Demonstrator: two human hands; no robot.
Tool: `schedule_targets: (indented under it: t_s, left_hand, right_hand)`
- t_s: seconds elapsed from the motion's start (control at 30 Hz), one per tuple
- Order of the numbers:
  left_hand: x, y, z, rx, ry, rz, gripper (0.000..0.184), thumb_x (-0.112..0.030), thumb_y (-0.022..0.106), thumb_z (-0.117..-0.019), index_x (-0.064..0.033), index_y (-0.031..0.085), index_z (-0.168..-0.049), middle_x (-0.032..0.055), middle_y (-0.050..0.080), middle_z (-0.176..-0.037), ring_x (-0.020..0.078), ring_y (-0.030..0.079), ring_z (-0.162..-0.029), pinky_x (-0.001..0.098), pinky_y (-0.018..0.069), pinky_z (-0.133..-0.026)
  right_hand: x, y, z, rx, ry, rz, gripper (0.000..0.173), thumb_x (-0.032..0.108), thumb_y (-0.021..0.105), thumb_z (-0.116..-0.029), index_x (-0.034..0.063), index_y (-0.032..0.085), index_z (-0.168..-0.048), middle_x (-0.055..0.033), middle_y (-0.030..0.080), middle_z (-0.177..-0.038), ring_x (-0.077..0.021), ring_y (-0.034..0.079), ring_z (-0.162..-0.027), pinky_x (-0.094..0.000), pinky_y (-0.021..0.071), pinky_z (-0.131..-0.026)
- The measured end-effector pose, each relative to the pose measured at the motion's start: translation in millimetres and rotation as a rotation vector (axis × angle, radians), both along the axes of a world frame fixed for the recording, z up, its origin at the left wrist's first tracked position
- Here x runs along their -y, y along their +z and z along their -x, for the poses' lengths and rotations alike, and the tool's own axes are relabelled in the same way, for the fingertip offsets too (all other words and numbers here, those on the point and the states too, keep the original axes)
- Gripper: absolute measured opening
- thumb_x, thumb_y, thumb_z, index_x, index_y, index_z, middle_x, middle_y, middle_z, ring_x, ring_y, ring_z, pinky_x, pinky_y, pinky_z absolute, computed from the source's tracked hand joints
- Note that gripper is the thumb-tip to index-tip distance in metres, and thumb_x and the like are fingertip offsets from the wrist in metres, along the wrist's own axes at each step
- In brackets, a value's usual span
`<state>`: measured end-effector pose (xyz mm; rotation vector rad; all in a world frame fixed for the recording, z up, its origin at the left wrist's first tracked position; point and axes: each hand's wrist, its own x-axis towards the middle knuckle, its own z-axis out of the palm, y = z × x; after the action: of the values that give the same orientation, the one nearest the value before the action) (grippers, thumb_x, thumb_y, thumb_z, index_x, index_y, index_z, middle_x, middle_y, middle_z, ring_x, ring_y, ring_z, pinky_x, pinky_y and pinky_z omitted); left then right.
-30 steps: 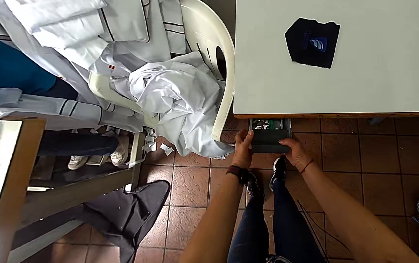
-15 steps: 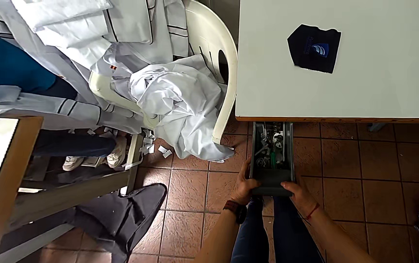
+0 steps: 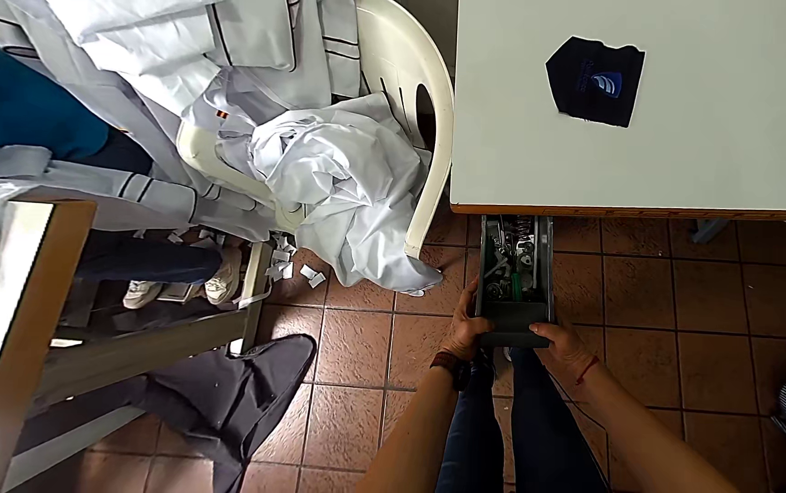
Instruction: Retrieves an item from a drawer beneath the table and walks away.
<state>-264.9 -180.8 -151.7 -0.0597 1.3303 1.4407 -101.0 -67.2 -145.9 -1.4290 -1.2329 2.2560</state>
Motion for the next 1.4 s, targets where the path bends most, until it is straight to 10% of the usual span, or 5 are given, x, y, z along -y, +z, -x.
schedule_targets:
  t_s: [0.23,0.43,0.53,0.93,1.4]
  left_hand:
    - [0.1,-0.8,-1.1,0.036,0.019,-0.036,0.104,-0.004,0.071,-0.0579,-0.0093,0.031,-0.154,0.0123,0.066,-0.125,0.0169,0.07,-0.098,0.0359,0.0592,-0.082]
    - [2.0,6.1,-10.2,0.051,0.116,-0.032,0.104,-0.076,0.056,-0.0828,-0.0133,0.026,-0.16,0.0112,0.057,-0.145,0.0194,0.059,-0.126,0.0415,0.0505,-0.103]
    - [-6.6,13.4,-16.9,0.283,0.257,0.125,0.076,-0.065,0.016,-0.1052,-0.0108,0.039,-0.153,0.0173,0.059,-0.138,0.0278,0.06,-0.121,0.0483,0.0504,-0.099]
    - [-17.7,22.6,-33.3,0.698,0.741,0.066,0.043,-0.042,0.033,-0.1082,-0.0099,0.061,-0.105,0.0095,0.07,-0.091,0.0239,0.07,-0.088,0.0464,0.0587,-0.078]
    - [-158.6,43.8,37.9,0.687,0.951,-0.066,0.085,-0.076,0.023,-0.0984,-0.011,0.037,-0.152,0.0129,0.05,-0.149,0.0278,0.048,-0.137,0.054,0.0421,-0.11]
  right_hand:
    - [2.7,6.3,0.9,0.006,-0.059,0.13,0.086,0.012,0.071,-0.0667,0.004,0.036,-0.145,-0.0082,0.066,-0.112,-0.0129,0.069,-0.098,-0.0311,0.0594,-0.085]
    - [9.6,12.1,1.2,0.0,-0.157,0.186,0.078,0.01,0.069,-0.0669,0.0028,0.04,-0.139,-0.0073,0.067,-0.106,-0.0119,0.07,-0.093,-0.03,0.0598,-0.08]
    - [11.2,10.2,1.8,-0.001,-0.177,0.187,0.072,0.008,0.066,-0.0667,0.0033,0.043,-0.134,-0.0062,0.068,-0.101,-0.0111,0.07,-0.089,-0.0291,0.0601,-0.078]
    - [15.4,35.0,43.3,-0.053,-0.779,0.409,0.078,0.072,0.02,-0.1011,0.0121,0.056,-0.134,-0.0141,0.069,-0.115,-0.0272,0.068,-0.106,-0.0518,0.0569,-0.087]
    - [-99.1,44.8,138.3,-0.132,-0.881,0.384,0.078,0.071,0.009,-0.1013,0.0144,0.043,-0.143,-0.0101,0.057,-0.136,-0.0242,0.057,-0.124,-0.0507,0.0507,-0.097]
